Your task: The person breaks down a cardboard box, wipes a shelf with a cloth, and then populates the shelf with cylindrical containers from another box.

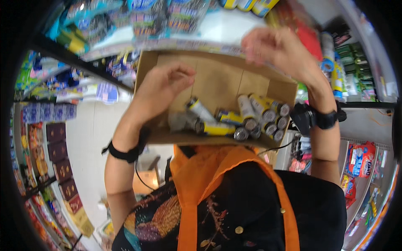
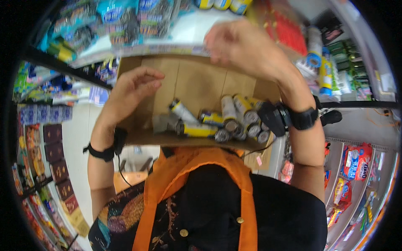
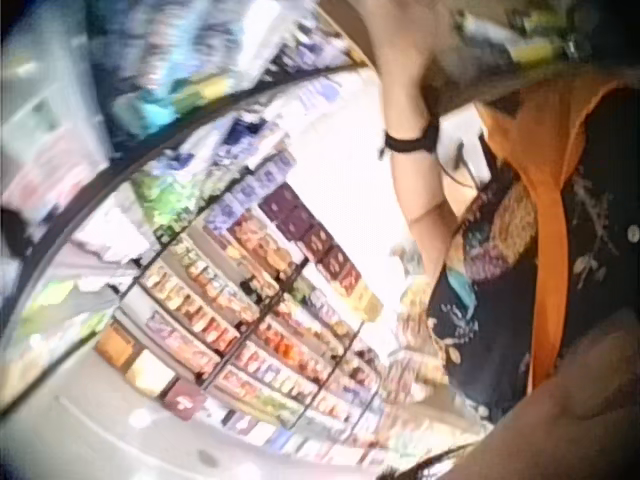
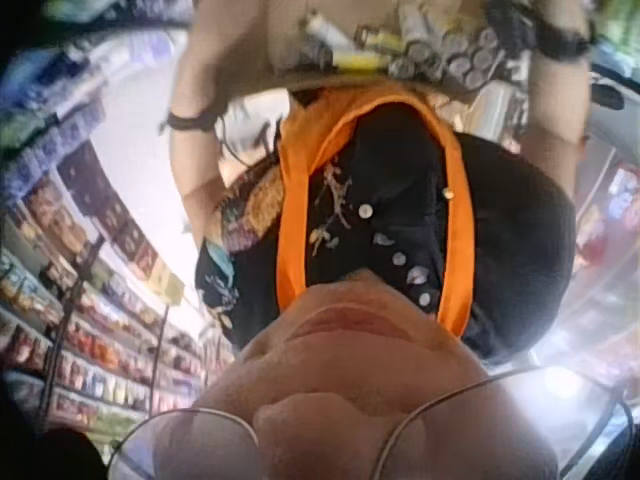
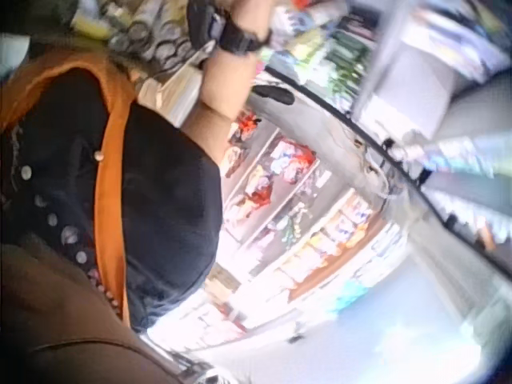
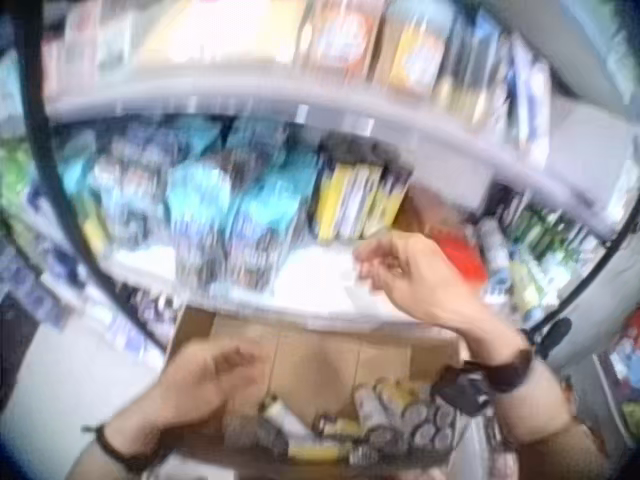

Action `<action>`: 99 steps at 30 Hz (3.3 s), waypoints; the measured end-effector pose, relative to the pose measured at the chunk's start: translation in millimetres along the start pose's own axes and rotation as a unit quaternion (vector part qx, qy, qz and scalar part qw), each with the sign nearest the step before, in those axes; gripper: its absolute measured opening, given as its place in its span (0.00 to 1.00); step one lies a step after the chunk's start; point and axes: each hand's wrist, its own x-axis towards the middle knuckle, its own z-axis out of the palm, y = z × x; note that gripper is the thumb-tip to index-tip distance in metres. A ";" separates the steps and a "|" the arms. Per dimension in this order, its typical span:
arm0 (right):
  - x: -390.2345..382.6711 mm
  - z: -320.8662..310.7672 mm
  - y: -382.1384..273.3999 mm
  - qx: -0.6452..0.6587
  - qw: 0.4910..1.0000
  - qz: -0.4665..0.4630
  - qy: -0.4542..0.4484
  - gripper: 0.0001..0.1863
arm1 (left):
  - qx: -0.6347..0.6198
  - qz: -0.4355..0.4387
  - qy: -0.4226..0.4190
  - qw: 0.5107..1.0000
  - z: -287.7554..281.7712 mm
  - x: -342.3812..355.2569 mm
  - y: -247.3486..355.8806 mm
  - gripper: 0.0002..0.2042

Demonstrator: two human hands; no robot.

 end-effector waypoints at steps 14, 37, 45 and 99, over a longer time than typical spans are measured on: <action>45.9 238.7 141.9 -0.128 0.950 0.112 -0.261 0.30 | 0.165 -0.052 -0.105 0.979 5.2 21.1 -25.1 0.10; -27.2 132.8 32.2 0.152 0.954 -0.232 0.114 0.25 | -0.419 -0.247 -0.094 0.869 0.5 21.9 -17.3 0.29; -23.9 148.3 51.0 0.244 0.959 -0.081 0.121 0.25 | -0.443 -0.201 0.012 0.874 2.2 16.9 -16.6 0.19; 15.6 -36.6 -2.6 0.135 0.940 -0.173 0.260 0.40 | -0.100 0.343 0.132 0.925 -16.5 -7.4 58.9 0.24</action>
